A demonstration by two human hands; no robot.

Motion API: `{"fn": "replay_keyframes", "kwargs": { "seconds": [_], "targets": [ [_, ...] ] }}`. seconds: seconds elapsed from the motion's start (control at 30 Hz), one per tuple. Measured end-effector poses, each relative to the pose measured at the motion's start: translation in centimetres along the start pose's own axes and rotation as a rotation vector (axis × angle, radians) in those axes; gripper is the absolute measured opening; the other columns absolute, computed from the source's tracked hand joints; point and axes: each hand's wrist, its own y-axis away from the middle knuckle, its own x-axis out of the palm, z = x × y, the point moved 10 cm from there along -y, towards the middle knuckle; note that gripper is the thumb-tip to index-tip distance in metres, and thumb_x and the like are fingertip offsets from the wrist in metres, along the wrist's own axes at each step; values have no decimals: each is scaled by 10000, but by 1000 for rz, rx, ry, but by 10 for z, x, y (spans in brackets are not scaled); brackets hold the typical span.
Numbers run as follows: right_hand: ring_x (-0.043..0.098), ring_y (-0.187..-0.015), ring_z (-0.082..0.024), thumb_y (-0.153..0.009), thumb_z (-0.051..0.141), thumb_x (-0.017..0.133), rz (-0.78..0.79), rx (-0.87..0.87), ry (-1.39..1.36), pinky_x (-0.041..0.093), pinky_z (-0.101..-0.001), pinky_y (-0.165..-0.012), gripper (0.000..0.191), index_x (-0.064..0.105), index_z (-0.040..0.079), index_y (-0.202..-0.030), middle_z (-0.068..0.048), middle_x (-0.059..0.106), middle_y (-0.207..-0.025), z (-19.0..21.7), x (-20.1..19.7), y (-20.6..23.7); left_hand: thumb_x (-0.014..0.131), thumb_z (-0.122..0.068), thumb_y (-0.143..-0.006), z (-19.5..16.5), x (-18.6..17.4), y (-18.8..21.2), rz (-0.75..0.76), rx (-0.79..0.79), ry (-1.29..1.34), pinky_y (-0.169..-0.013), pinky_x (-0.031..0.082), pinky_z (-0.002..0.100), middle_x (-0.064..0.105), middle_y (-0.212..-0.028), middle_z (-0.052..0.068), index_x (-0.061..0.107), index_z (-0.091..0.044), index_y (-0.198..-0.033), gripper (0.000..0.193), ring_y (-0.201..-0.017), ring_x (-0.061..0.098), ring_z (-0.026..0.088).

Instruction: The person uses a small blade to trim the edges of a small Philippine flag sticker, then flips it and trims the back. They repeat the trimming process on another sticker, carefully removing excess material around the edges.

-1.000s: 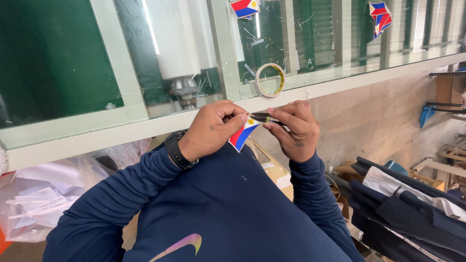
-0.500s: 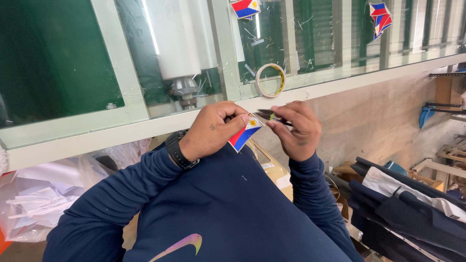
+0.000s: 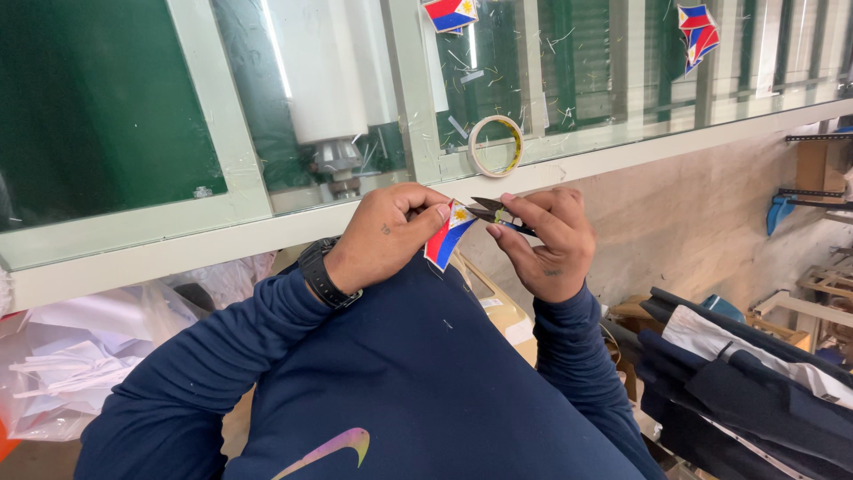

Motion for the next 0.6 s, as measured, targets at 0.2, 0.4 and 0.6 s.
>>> {"fn": "replay_keyframes", "kwargs": {
  "seconds": [0.2,0.4,0.6],
  "targets": [
    [574,-853,-197,-754,67,917,39,9,-32,463,-323,-813,411,750,32,-1128,-50,690,-945,-2,7,-2,652,-196,-959,-4,0,0,1,12,1,-732,565,257,766,-944,89,759,16,-1043,252,-822,716,119],
    [560,-839,-192,-745,69,918,47,-12,-55,450,-320,-813,412,754,43,-1123,-39,678,-926,-4,9,-2,647,-212,-962,-1,2,-1,24,-19,-21,-715,570,258,768,-915,72,758,3,-1032,253,-798,717,107],
    [565,-832,-193,-764,67,908,52,-47,-59,434,-353,-892,384,751,53,-1113,-28,677,-921,-4,9,-2,645,-201,-965,-2,3,-1,33,27,-15,-725,558,260,759,-909,76,754,11,-1021,245,-811,707,107]
  ]
}}
